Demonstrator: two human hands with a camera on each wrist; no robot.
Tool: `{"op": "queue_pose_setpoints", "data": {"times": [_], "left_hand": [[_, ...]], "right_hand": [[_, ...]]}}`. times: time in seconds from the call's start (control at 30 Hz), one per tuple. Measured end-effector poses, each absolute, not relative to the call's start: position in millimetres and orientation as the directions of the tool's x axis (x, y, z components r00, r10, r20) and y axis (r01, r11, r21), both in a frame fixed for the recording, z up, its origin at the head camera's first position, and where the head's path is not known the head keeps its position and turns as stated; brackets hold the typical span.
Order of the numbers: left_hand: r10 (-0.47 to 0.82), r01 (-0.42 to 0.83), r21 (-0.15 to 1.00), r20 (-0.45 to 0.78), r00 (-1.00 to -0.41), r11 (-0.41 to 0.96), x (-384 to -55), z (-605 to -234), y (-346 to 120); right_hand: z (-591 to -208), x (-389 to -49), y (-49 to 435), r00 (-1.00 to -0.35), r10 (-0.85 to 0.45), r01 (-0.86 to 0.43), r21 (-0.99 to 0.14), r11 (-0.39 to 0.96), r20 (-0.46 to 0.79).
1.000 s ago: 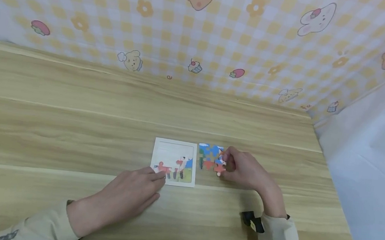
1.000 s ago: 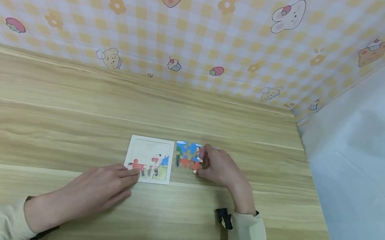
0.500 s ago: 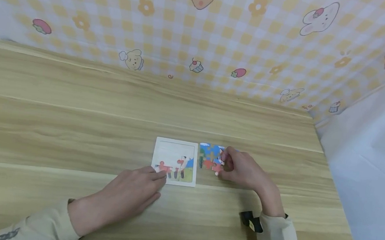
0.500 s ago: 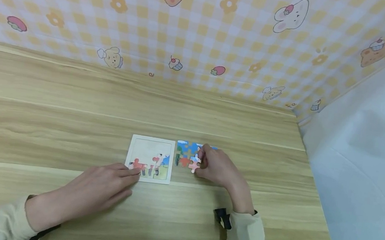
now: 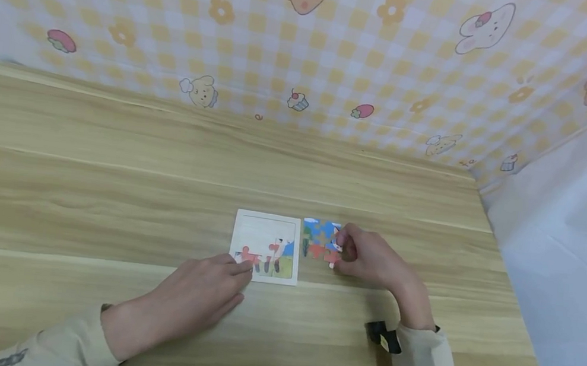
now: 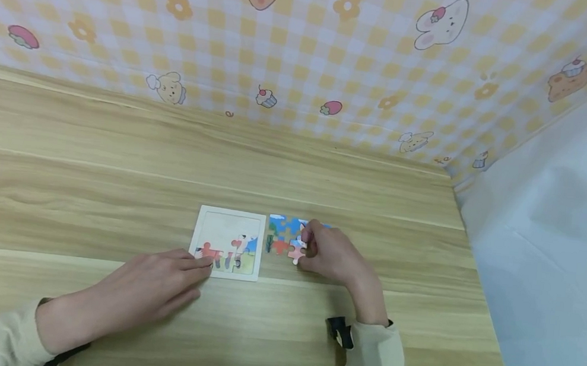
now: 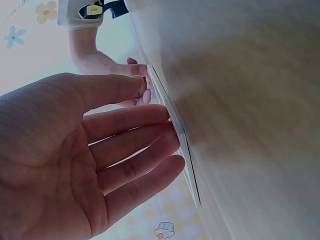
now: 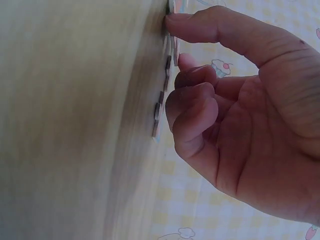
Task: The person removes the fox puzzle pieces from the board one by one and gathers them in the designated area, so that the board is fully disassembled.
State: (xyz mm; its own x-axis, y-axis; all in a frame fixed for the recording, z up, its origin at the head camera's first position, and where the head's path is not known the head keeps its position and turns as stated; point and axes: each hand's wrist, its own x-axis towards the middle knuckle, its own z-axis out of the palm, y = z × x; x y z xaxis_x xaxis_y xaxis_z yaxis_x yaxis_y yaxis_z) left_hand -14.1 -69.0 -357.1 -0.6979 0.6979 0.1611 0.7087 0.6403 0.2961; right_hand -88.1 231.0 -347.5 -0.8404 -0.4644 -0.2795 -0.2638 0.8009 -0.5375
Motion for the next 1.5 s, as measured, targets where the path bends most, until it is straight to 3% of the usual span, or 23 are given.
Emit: {"op": "queue_pose_setpoints", "data": {"times": [0.53,0.83,0.97,1.17,1.33,1.5], "left_hand": [[0.698,0.726,0.285,0.209,-0.685,0.626,-14,-359,-70],[0.698,0.721,0.291,0.197,-0.689,0.629,-14,-358,-70],[0.700,0.720,0.290,0.188,-0.689,0.631,-14,-357,-70],[0.697,0.720,0.277,0.193,-0.691,0.637,-13,-358,-70],[0.700,0.719,0.282,0.184,-0.690,0.635,-15,-358,-69],[0.704,0.722,0.284,0.179,-0.687,0.632,-14,-357,-70]], "right_hand": [[-347,-88,229,-0.842,-0.453,-0.250,-0.535,0.807,-0.291],[-334,-84,212,-0.857,-0.468,-0.303,-0.523,0.796,-0.216],[-331,-81,194,-0.831,-0.533,-0.383,-0.534,0.754,-0.156],[-338,-79,163,-0.797,-0.584,-0.467,-0.458,0.756,-0.151],[-345,-79,153,-0.828,-0.532,-0.441,-0.379,0.814,-0.179],[-347,-79,151,-0.840,-0.500,-0.396,-0.391,0.830,-0.210]]}}
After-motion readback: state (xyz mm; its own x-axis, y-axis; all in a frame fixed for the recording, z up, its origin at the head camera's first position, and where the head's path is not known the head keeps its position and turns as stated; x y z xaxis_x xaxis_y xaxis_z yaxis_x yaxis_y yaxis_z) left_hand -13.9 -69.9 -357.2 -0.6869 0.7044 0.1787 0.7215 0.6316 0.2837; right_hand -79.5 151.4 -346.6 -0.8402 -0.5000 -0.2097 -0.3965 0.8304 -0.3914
